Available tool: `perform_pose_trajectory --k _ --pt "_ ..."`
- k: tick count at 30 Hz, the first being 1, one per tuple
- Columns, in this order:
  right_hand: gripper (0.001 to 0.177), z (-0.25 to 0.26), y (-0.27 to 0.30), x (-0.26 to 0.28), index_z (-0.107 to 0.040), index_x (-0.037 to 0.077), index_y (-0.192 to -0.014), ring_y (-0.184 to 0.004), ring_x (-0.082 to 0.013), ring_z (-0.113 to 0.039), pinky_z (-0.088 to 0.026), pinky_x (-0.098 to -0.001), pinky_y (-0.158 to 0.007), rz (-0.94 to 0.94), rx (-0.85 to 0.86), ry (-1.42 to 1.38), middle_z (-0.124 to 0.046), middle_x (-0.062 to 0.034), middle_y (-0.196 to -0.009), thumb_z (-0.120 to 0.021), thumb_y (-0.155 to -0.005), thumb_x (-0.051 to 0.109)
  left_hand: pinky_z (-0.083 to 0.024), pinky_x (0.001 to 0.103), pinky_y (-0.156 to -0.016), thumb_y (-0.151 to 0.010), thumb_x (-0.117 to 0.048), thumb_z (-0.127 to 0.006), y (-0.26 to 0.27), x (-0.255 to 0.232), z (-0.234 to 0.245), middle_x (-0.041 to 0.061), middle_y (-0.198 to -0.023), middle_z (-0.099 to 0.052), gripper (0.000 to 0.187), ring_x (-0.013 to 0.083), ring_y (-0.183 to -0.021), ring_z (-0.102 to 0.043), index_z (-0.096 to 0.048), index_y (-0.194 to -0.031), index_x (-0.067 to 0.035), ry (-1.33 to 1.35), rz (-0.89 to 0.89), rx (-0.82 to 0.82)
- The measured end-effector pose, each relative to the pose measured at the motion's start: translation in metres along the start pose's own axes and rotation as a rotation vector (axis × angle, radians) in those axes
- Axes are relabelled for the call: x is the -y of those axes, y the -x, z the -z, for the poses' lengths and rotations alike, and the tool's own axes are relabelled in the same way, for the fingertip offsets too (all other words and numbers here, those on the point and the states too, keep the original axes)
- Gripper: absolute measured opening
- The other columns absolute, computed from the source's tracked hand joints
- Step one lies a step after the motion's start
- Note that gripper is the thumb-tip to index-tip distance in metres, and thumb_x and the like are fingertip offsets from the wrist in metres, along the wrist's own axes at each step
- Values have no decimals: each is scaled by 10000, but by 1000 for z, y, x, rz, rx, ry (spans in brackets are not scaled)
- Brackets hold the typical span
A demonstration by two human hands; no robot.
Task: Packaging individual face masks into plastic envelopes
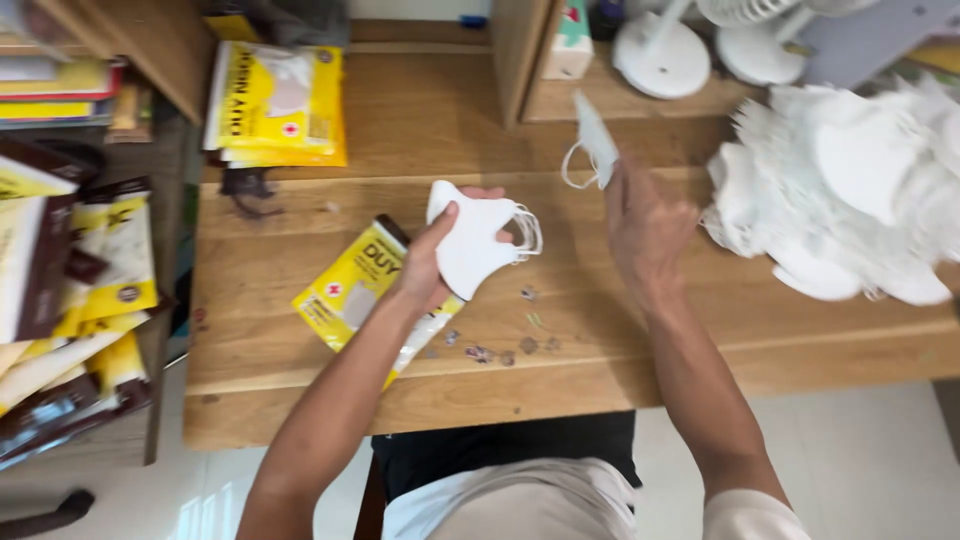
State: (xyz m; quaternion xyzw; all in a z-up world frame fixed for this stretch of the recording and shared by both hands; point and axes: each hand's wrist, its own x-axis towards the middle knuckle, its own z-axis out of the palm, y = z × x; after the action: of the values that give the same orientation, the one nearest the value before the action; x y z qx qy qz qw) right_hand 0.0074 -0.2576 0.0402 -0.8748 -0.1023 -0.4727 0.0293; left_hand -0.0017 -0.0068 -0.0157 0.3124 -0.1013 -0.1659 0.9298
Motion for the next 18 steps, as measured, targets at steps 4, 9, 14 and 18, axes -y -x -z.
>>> perform_pose_trajectory --k 4,9,14,18 --pt "81 -13 11 58 -794 125 -963 -670 -249 -748 -576 -365 -536 69 50 -99 -745 -61 -762 -773 -892 92 -616 518 -899 -1047 -491 -467 -3 -3 2 143 -1472 -571 527 397 -1009 -734 -521 -1389 -95 -25 34 -145" --pt "151 15 22 111 -793 112 -1070 -848 -259 -788 -635 -293 -613 153 179 -216 -792 -117 -854 -695 -955 110 -614 417 -929 -1032 -635 -352 -1 -8 -11 139 -1318 -670 664 266 -1016 -725 -574 -1387 -120 -105 71 -363" --pt "188 17 28 124 -800 98 -1067 -918 -246 -784 -633 -316 -730 321 78 -197 -805 -75 -897 -716 -899 97 -542 408 -1060 -1039 -654 -269 2 -15 -15 113 -1341 -665 716 210 -1132 -690 -567 -1419 -125 -147 44 -399" --pt "200 7 46 125 -800 92 -1069 -933 -264 -782 -630 -326 -745 336 110 -295 -810 -95 -955 -711 -890 92 -470 414 -1138 -1045 -677 -218 -4 -10 -7 113 -1322 -668 734 199 -1178 -652 -580 -1406 -150 -213 -17 -321"
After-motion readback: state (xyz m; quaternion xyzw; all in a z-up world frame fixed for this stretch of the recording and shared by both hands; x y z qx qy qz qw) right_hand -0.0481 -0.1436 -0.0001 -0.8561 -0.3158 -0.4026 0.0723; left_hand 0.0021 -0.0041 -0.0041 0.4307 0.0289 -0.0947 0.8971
